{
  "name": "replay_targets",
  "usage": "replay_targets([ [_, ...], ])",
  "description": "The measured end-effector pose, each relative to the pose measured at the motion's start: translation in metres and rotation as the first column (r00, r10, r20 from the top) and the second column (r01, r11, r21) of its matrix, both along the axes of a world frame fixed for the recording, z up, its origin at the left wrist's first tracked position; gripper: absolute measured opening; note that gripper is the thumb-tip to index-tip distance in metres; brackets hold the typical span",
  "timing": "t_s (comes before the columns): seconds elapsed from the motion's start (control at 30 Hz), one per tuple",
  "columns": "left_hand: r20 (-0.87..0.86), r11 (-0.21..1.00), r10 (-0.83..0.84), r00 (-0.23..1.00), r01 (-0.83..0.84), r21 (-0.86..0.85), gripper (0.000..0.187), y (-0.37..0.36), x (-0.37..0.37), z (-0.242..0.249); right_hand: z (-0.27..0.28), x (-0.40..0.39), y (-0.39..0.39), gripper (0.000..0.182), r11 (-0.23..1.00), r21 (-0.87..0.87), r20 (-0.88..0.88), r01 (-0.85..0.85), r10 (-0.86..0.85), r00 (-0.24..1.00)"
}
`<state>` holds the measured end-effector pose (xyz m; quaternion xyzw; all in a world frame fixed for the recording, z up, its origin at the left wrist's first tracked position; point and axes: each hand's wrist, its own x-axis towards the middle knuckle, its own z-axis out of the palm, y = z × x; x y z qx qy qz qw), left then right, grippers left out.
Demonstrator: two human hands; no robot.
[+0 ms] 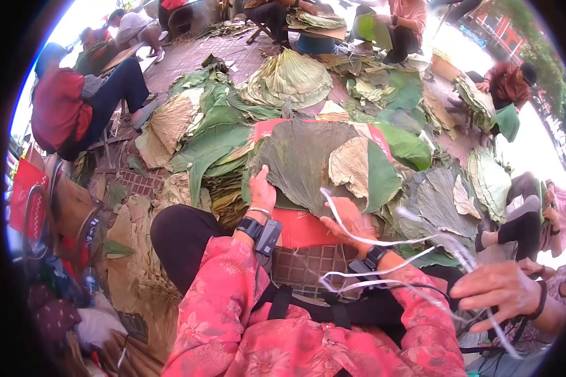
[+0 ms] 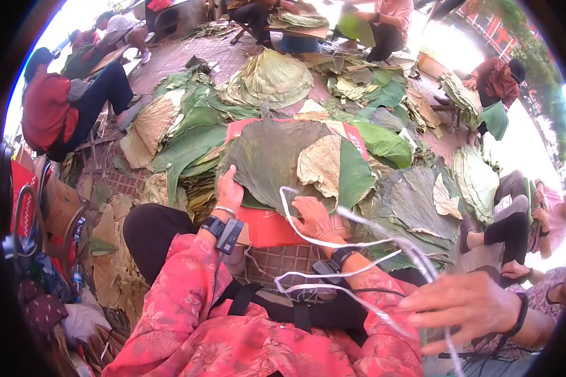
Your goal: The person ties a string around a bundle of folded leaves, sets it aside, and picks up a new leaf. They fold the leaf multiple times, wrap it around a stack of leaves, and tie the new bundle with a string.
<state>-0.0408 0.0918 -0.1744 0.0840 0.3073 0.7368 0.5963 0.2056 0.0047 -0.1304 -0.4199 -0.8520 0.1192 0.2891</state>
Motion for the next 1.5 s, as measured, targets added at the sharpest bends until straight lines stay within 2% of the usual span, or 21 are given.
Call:
replay_targets([
  [0.13, 0.075, 1.0, 0.009, 0.997, -0.008, -0.009, 0.026, -0.001, -0.001, 0.0, -0.001, 0.009, 0.014, 0.042, 0.989, 0.027, -0.025, 0.149, -0.148, 0.989],
  [0.27, 0.22, 1.0, -0.016, 0.975, 0.017, -0.004, 0.024, 0.0, -0.005, 0.003, -0.017, 0.019, 0.023, 0.043, 0.969, -0.017, 0.085, 0.245, -0.243, 0.966],
  [0.37, 0.239, 1.0, -0.008, 0.971, 0.015, -0.026, 0.022, -0.006, -0.003, 0.018, -0.026, 0.023, 0.018, 0.046, 0.953, -0.052, 0.159, 0.299, -0.288, 0.945],
  [0.43, -0.047, 0.982, 0.151, 0.987, -0.155, -0.111, 0.02, -0.002, 0.001, 0.016, -0.024, 0.019, 0.018, 0.048, 0.939, -0.053, 0.149, 0.339, -0.329, 0.933],
  [0.5, -0.31, 0.945, 0.265, 0.913, -0.31, -0.105, 0.016, -0.003, 0.005, 0.017, -0.022, 0.018, 0.018, 0.051, 0.924, -0.032, 0.128, 0.381, -0.374, 0.918],
  [0.6, -0.462, 0.926, 0.301, 0.834, -0.371, -0.066, 0.02, -0.011, 0.008, 0.027, -0.015, 0.021, 0.023, 0.052, 0.897, 0.032, 0.103, 0.44, -0.441, 0.892],
  [0.7, -0.717, 0.915, 0.311, 0.623, -0.4, 0.049, 0.02, -0.015, 0.004, 0.032, -0.009, 0.021, 0.023, 0.052, 0.87, 0.068, 0.109, 0.488, -0.493, 0.863],
  [0.73, -0.725, 0.906, 0.338, 0.6, -0.415, 0.08, 0.023, -0.014, 0.002, 0.03, -0.007, 0.021, 0.023, 0.052, 0.859, 0.063, 0.134, 0.508, -0.511, 0.849],
  [0.8, -0.671, 0.895, 0.348, 0.655, -0.444, 0.031, 0.023, -0.017, 0.0, 0.026, -0.006, 0.022, 0.024, 0.052, 0.83, 0.061, 0.183, 0.554, -0.555, 0.811],
  [0.87, -0.684, 0.868, 0.344, 0.644, -0.496, -0.031, 0.024, -0.023, -0.007, 0.024, -0.017, 0.028, 0.026, 0.054, 0.8, 0.037, 0.246, 0.599, -0.589, 0.77],
  [0.93, -0.615, 0.861, 0.303, 0.728, -0.486, -0.151, 0.025, -0.02, -0.017, 0.005, -0.022, 0.03, 0.025, 0.055, 0.766, -0.021, 0.334, 0.643, -0.6, 0.727],
  [1.0, -0.628, 0.851, 0.23, 0.744, -0.466, -0.24, 0.029, -0.019, -0.02, 0.002, -0.022, 0.033, 0.025, 0.053, 0.777, 0.017, 0.358, 0.629, -0.592, 0.722],
  [1.1, -0.722, 0.865, 0.135, 0.679, -0.436, -0.249, 0.047, -0.023, -0.02, 0.003, -0.012, 0.034, 0.026, 0.052, 0.799, 0.035, 0.378, 0.601, -0.567, 0.732],
  [1.17, -0.924, 0.723, -0.004, 0.382, -0.637, -0.266, 0.062, -0.024, -0.009, 0.029, 0.005, 0.033, 0.029, 0.053, 0.821, 0.067, 0.4, 0.567, -0.543, 0.739],
  [1.2, -0.969, 0.644, -0.105, 0.222, -0.727, -0.237, 0.07, -0.025, -0.004, 0.043, 0.01, 0.033, 0.031, 0.054, 0.827, 0.085, 0.392, 0.555, -0.54, 0.745],
  [1.27, -0.997, 0.778, 0.006, -0.077, -0.626, 0.053, 0.086, -0.027, -0.003, 0.062, 0.017, 0.034, 0.037, 0.057, 0.837, 0.121, 0.375, 0.534, -0.537, 0.755],
  [1.33, -0.896, 0.883, 0.156, -0.416, -0.348, 0.315, 0.081, -0.029, 0.013, 0.087, 0.014, 0.038, 0.046, 0.059, 0.85, 0.186, 0.326, 0.493, -0.527, 0.785],
  [1.4, -0.842, 0.983, 0.159, -0.516, -0.001, 0.186, 0.076, -0.023, 0.029, 0.083, 0.013, 0.038, 0.055, 0.061, 0.848, 0.233, 0.283, 0.476, -0.527, 0.801],
  [1.47, -0.889, 0.965, 0.029, -0.457, 0.244, -0.094, 0.074, -0.027, 0.055, 0.07, 0.014, 0.036, 0.061, 0.064, 0.836, 0.195, 0.342, 0.513, -0.548, 0.763],
  [1.5, -0.838, 0.951, 0.016, -0.545, 0.266, -0.155, 0.074, -0.033, 0.06, 0.058, 0.009, 0.038, 0.064, 0.065, 0.83, 0.155, 0.349, 0.536, -0.554, 0.756],
])
